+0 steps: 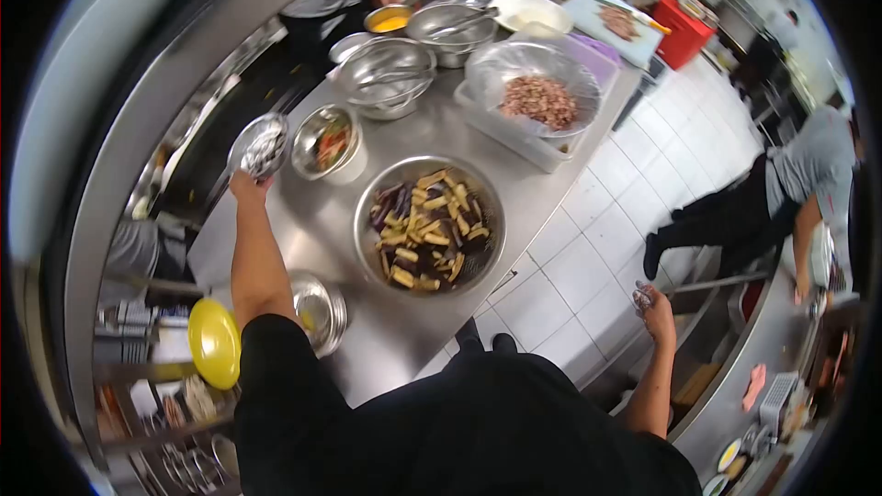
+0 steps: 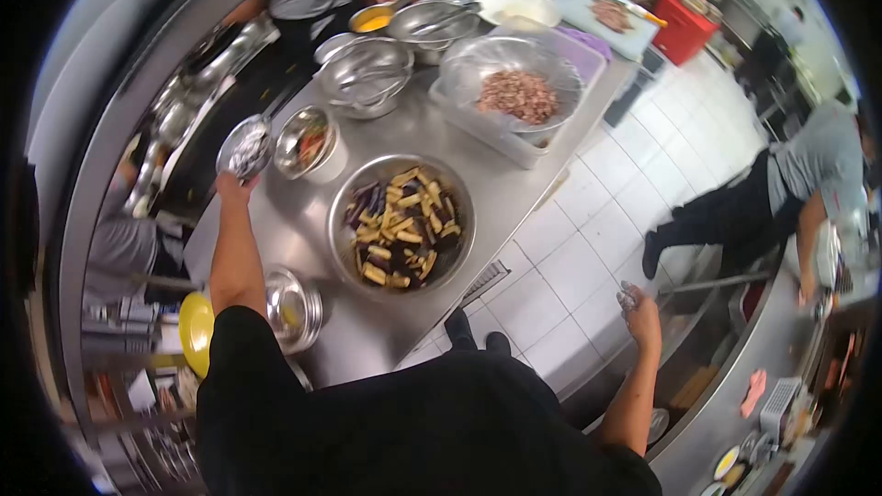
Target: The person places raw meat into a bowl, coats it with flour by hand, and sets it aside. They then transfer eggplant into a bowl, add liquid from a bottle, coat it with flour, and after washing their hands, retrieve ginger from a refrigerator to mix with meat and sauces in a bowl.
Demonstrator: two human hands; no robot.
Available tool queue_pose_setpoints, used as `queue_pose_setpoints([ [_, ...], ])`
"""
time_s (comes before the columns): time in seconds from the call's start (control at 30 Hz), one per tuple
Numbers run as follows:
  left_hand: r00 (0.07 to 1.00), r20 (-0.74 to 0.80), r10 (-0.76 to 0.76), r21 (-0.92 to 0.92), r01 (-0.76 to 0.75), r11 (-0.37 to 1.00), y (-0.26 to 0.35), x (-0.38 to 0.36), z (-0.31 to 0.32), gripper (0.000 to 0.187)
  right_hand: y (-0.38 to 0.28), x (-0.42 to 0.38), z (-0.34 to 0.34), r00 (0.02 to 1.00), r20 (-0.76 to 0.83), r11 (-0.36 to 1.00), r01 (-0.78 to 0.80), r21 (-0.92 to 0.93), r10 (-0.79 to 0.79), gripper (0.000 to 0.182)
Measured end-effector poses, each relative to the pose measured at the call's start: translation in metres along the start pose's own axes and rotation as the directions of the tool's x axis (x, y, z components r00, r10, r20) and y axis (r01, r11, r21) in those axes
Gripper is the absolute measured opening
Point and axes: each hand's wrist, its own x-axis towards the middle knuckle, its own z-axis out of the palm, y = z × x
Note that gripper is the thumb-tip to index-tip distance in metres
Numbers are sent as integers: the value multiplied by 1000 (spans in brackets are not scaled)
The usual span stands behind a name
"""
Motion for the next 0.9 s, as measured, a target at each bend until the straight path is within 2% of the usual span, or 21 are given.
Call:
queue_pose_setpoints([
  [0.1,987,-116,-115,-85,105,991,-31,34,32,39,-6,-17,-5,968,14,961,-245,-130,249,30],
  [0.17,960,-209,-185,-151,156,976,-45,55,50,38,30,-14,-1,978,-20,962,-209,-176,209,32],
  [0.2,966,-167,-197,-142,174,974,-55,74,53,37,54,-9,3,983,-30,962,-185,-202,182,33],
  [0.27,971,-93,-219,-126,206,970,-76,107,53,35,100,2,10,987,-20,978,-158,-135,157,33],
  [0.37,973,22,-230,47,229,972,-67,102,63,37,88,5,8,988,3,982,-150,-114,152,34],
  [0.4,963,97,-251,67,245,967,-62,98,63,52,74,7,9,987,18,981,-154,-115,157,34],
  [0.5,974,-212,-76,479,172,861,-21,52,85,63,79,38,10,960,108,966,-255,-34,257,35],
  [0.57,995,-17,-94,516,89,852,4,52,72,75,87,59,11,973,140,977,-197,79,185,36],
  [0.63,994,103,33,584,-87,807,40,-8,87,73,92,83,8,970,174,971,-196,136,172,38],
  [0.7,946,301,121,466,-257,847,55,-54,77,69,75,108,4,951,225,963,-242,115,212,42],
  [0.73,957,262,124,495,-243,834,67,-90,86,66,76,126,-2,936,306,946,-247,210,176,44],
  [0.77,966,226,126,523,-229,821,78,-130,99,62,77,148,-2,931,340,952,-217,218,134,45],
  [0.83,939,290,183,512,-314,800,85,-212,101,62,84,184,-10,916,395,958,-172,229,70,46],
  [0.9,945,276,177,512,-301,805,81,-286,94,58,73,220,-14,904,425,975,-140,171,55,48],
])
